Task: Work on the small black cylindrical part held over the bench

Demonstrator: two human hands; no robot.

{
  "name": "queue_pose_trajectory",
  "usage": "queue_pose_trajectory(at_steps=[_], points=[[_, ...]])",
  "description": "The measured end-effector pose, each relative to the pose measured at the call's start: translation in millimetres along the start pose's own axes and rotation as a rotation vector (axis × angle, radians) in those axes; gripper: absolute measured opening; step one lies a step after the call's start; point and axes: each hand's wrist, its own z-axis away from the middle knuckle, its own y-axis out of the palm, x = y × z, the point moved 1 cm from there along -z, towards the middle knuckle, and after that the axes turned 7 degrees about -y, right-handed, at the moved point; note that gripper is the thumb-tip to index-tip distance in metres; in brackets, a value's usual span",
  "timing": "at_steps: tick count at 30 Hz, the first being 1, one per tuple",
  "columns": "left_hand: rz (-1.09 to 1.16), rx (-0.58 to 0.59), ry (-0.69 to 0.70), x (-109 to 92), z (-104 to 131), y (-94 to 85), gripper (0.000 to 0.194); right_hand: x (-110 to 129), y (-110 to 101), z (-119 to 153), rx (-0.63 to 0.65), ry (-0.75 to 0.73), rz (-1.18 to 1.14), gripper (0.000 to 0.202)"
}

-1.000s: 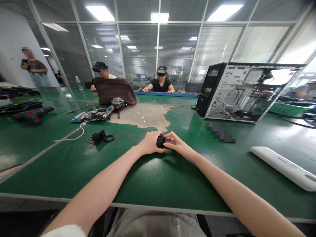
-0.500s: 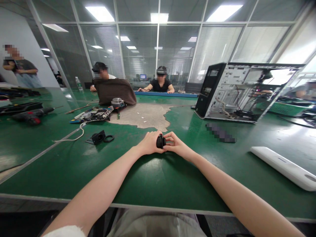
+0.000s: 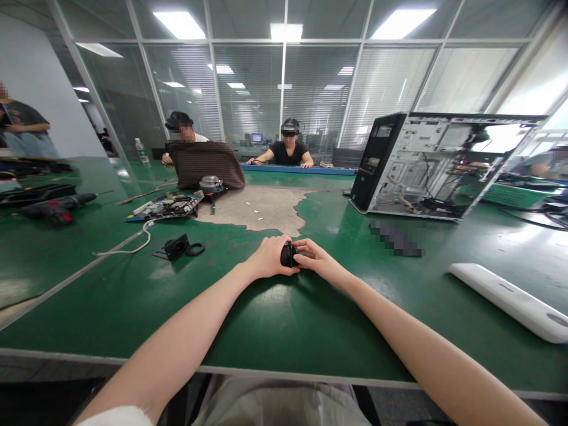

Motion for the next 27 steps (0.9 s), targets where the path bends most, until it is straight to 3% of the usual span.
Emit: queue_pose_trajectory(at_steps=[3,7,16,27], points=[[-0.006,0.000,-0.012,1,0,1.1,0.052,1,-1,2,0.038,-0.037,-0.005,0.034],[-0.011,-0.007,-0.002,1,0,1.9,0.054,1,-1,3,-0.030,-0.034,0.011,0.026],[0.003,-0.010,0.002,3,0,2.9,0.058,-1,-10,2,-0.116,0.132,-0.078,0.035],[-0.036,-0.046,0.031,-2,2,5.2,0.062,0,-4,-7,-0.027,0.123,-0.034,0.033]])
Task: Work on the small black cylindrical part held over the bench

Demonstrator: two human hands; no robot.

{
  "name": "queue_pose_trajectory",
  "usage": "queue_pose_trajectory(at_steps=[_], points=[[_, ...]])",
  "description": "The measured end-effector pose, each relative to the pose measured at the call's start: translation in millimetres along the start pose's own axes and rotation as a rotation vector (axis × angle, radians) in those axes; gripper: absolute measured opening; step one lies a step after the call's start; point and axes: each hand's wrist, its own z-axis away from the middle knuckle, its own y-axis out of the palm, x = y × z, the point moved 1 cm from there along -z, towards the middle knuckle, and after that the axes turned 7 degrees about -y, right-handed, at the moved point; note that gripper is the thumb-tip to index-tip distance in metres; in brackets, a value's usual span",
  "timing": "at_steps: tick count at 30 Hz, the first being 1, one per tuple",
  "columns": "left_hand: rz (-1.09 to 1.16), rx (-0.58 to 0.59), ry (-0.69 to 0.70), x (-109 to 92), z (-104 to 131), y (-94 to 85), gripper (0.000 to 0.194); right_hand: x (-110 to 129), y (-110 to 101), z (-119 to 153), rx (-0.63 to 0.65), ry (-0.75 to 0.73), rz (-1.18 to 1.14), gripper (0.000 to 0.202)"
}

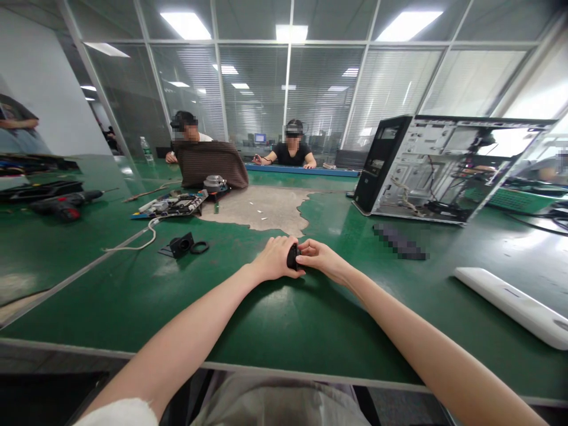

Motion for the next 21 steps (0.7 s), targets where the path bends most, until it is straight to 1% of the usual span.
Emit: queue_pose_trajectory(at_steps=[3,9,12,15,17,21], points=[[-0.005,-0.001,-0.004,-1,0,0.0,0.061,0,1,2,0.008,-0.030,0.003,0.032],[-0.006,-0.002,-0.012,1,0,0.9,0.056,3,9,7,-0.024,-0.177,0.081,0.033],[0.002,-0.016,0.014,2,-1,1.4,0.057,4,13,10,-0.043,-0.139,0.056,0.027],[0.008,-0.012,0.015,2,-1,2.2,0.059,1,14,9,-0.099,-0.101,0.055,0.023],[0.003,-0.002,-0.007,2,-2,2.6,0.058,-3,14,6,-0.108,-0.108,0.084,0.023],[-0.007,0.008,-0.021,1,-3,1.9,0.054,-8,13,1,-0.067,-0.163,0.221,0.021]])
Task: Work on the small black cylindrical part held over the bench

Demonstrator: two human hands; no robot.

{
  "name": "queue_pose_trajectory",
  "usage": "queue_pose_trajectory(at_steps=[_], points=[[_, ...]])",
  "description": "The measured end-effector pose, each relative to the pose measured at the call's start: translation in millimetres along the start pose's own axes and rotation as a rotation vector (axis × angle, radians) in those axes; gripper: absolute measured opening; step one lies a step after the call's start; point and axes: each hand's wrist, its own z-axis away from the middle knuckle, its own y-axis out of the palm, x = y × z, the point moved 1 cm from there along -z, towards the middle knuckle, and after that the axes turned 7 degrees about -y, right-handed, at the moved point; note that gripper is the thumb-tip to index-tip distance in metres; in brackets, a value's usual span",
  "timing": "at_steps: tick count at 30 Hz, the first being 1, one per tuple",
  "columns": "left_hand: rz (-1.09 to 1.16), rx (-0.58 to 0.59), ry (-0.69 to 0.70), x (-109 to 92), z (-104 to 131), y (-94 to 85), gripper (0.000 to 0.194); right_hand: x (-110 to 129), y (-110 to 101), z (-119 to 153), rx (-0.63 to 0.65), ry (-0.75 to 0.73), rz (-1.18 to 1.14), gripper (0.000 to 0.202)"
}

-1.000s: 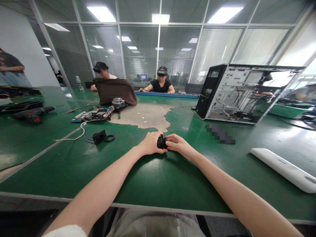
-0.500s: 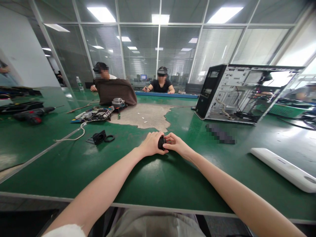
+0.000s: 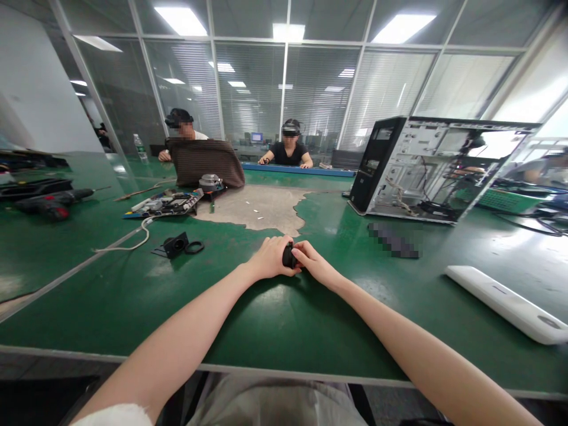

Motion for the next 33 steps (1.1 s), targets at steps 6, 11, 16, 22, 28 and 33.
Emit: queue_pose_trajectory(at_steps=[6,11,16,22,28,33], points=[[0.010,0.002,0.012,0,1,-1.2,0.054,7,-2,5,0.055,-0.114,0.173,0.015],[0.007,-0.006,0.022,2,1,0.1,0.053,10,-1,9,0.068,-0.134,0.184,0.017],[0.007,-0.012,0.031,4,0,1.2,0.055,1,-2,4,-0.005,-0.111,0.235,0.018],[0.013,0.000,0.031,3,0,1.0,0.057,-3,-2,2,0.017,-0.123,0.105,0.020],[0.001,0.000,0.014,1,1,-0.3,0.054,9,-2,8,0.108,-0.126,-0.035,0.016],[0.006,-0.008,0.028,1,2,-0.4,0.053,9,-2,8,0.086,-0.116,-0.017,0.015]])
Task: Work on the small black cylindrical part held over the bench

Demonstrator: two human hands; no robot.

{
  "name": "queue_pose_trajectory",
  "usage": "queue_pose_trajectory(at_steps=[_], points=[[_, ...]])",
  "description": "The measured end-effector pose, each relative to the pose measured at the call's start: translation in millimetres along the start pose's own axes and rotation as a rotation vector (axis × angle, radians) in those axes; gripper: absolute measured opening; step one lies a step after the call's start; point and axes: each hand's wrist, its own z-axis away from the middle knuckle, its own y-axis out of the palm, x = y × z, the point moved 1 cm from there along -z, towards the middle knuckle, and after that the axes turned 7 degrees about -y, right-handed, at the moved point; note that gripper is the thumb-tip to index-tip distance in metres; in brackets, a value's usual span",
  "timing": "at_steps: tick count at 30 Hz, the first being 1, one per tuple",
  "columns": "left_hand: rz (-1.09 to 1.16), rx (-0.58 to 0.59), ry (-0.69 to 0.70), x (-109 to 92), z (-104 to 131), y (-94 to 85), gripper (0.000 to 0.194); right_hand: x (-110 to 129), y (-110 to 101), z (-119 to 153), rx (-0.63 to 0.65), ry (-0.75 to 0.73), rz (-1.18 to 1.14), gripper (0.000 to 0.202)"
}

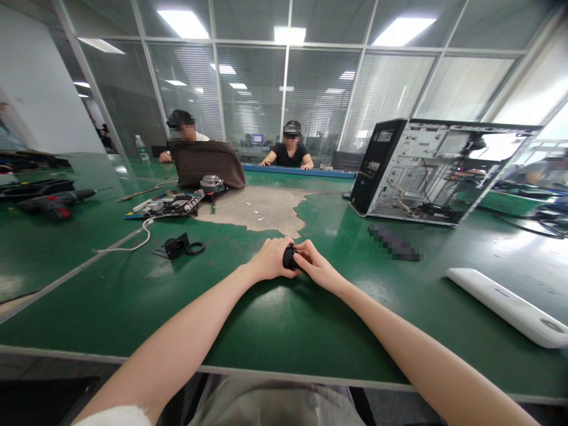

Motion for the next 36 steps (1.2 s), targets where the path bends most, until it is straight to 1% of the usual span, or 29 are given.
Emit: queue_pose_trajectory(at_steps=[5,9,14,16,20,24,26,28,32,36], points=[[0.007,0.019,-0.006,0.1,-0.5,-0.9,0.057,-6.0,-0.7,-3.9,-0.070,0.047,0.015,0.021],[0.015,0.019,-0.004,-0.5,-0.8,-2.0,0.056,-4.8,-2.6,-4.6,-0.065,0.102,0.003,0.023],[0.031,0.028,-0.021,-1.8,-0.5,-2.6,0.053,-0.4,-4.9,-1.4,-0.011,0.027,-0.059,0.025],[0.034,0.031,-0.026,-2.2,-0.3,-2.6,0.052,0.5,-4.8,-0.4,-0.006,0.023,-0.072,0.025],[0.030,0.019,-0.006,-1.7,-0.2,-2.0,0.055,-1.0,-3.6,-1.6,-0.054,0.060,-0.064,0.022],[0.025,0.016,0.008,-0.6,-0.4,-1.3,0.056,-6.4,-3.9,-3.8,-0.101,0.112,-0.060,0.026],[0.021,0.019,0.007,-0.4,-0.6,-1.2,0.056,-7.9,-4.9,-3.9,-0.100,0.139,-0.061,0.026],[0.018,0.021,0.004,-0.6,-0.7,-1.3,0.055,-6.8,-6.0,-3.3,-0.073,0.128,-0.066,0.025],[0.017,0.018,0.001,-1.3,-0.5,-1.6,0.053,0.0,-7.2,-0.7,-0.016,0.033,-0.084,0.026],[0.029,0.030,-0.007,-2.3,-0.6,-2.1,0.055,0.8,-6.2,0.3,-0.043,0.039,-0.072,0.022]])
